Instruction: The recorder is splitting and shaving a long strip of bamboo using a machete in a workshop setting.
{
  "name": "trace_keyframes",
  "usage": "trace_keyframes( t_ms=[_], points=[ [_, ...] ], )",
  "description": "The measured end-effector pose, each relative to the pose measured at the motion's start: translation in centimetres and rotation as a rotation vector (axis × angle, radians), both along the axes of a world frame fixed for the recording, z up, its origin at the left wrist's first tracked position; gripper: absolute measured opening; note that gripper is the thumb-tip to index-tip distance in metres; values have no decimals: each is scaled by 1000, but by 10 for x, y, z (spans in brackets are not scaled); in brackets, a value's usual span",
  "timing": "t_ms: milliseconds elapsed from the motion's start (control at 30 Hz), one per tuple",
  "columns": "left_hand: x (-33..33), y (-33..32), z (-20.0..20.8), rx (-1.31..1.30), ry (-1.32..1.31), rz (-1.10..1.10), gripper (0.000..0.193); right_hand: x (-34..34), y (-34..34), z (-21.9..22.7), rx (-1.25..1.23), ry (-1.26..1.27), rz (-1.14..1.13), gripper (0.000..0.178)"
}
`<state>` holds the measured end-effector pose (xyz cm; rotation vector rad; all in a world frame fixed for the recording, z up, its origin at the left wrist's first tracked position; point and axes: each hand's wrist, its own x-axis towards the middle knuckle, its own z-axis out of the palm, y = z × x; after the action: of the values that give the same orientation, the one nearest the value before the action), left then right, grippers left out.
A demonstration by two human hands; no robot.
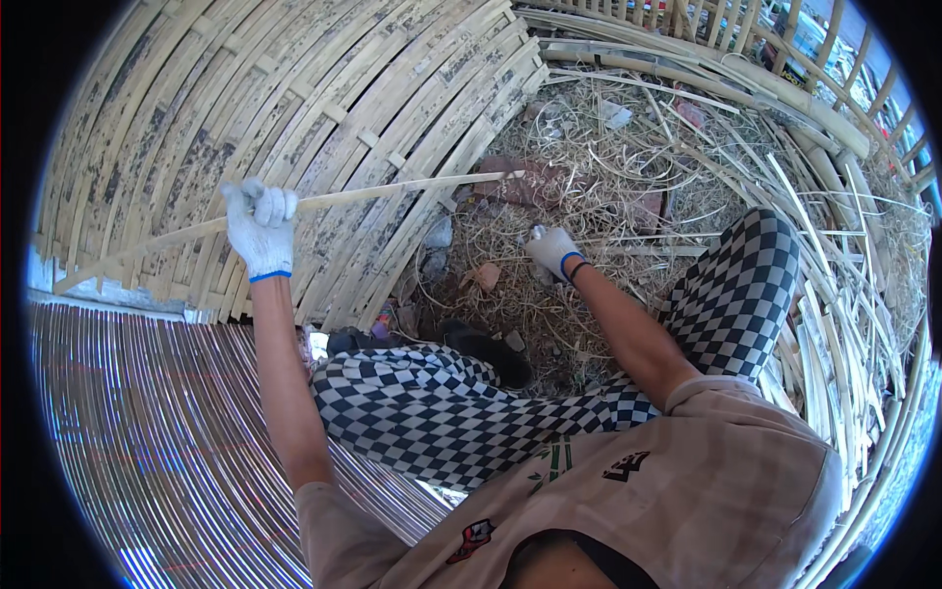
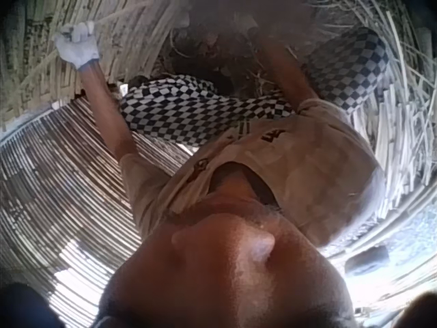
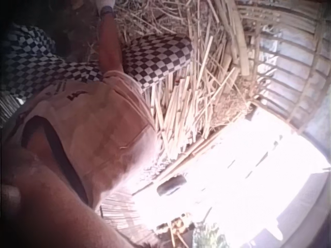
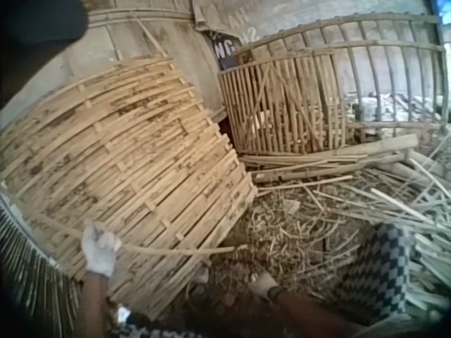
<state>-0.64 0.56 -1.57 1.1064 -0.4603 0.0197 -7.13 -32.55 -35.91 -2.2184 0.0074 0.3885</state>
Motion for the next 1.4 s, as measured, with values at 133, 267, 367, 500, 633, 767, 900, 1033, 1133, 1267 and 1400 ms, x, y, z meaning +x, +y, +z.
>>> trace_keyframes(
  t_ms=[133,267,367,500,633,767,900,1033,1133,1267,1400],
  points=[
    [-11,16,9,7,37,122,53,-3,48,52,328,87,-145,31],
    [-7,17,10,-28,65,135,51,0,47,-27,154,-82,-137,26],
    [30,-31,-17,-94,86,74,50,4,-48,-134,81,-182,-47,26],
    [-1,9,2,-26,41,123,49,3,14,-44,56,77,-18,26],
    [-4,-6,12,-13,30,141,49,-9,15,7,-127,-29,16,33],
    [-11,-28,19,-5,44,238,44,-28,12,28,202,219,-242,35],
    [-13,-53,27,-47,26,174,42,-32,-4,-4,104,112,-439,35],
    [-25,-61,34,-80,-20,81,44,-26,-2,23,-271,-410,-12,33],
    [-41,-68,37,-73,-74,29,40,-46,17,111,141,-255,-307,29],
    [-68,-104,50,56,-259,-114,32,-73,26,189,372,-311,-187,33],
    [-87,-104,50,397,-440,-435,38,-85,43,203,302,-464,-104,35]
  ],
)
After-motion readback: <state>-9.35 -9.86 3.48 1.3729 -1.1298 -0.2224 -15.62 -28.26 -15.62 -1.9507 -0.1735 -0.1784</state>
